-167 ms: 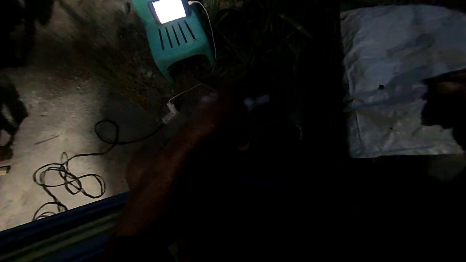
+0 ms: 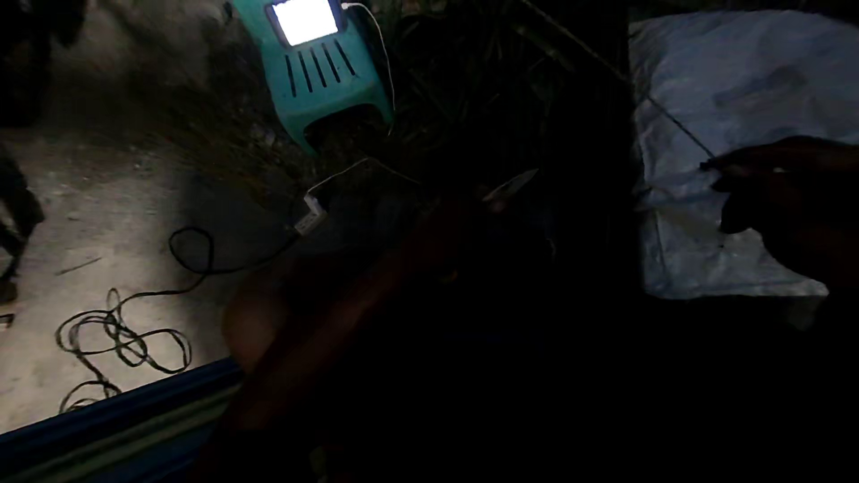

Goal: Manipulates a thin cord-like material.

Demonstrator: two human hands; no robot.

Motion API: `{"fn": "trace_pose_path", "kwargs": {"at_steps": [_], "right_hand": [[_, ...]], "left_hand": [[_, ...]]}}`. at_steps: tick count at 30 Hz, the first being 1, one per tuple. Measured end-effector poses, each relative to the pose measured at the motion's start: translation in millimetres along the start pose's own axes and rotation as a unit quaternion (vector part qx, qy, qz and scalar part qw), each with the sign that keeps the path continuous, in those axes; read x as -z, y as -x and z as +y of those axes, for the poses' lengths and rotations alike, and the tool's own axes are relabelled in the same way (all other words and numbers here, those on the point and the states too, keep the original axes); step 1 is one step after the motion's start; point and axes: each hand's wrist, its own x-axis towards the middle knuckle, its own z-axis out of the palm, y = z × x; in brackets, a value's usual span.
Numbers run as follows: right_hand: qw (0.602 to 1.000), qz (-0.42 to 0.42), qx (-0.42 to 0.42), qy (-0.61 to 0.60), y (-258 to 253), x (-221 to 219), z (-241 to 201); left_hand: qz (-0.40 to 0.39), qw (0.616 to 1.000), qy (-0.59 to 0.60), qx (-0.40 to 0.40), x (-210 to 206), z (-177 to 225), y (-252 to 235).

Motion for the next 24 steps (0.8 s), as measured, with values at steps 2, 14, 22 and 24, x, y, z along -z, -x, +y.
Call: {"fn": "trace_pose_path", "kwargs": {"at_steps": [2, 14, 22, 24], "right_hand": [[1.000, -0.013, 0.001, -0.001, -11.9, -3.2, -3.9], [0.982, -0.103, 0.153, 0.048, -62.3, -45.8, -57.7], [0.982, -0.086, 0.157, 0.056, -75.5, -36.2, -54.4], [0.981, -0.074, 0.173, 0.047, -76.4, -36.8, -53.0]], "left_hand": [[0.018, 0.990, 0.126, 0.065, -9.0, 0.6, -18.0], [-0.115, 0.882, 0.343, 0.301, 23.5, 44.2, -87.7], [-0.022, 0.888, 0.362, 0.281, 33.1, 32.6, -98.4], [-0.018, 0.880, 0.374, 0.291, 40.1, 41.8, -102.3]]}}
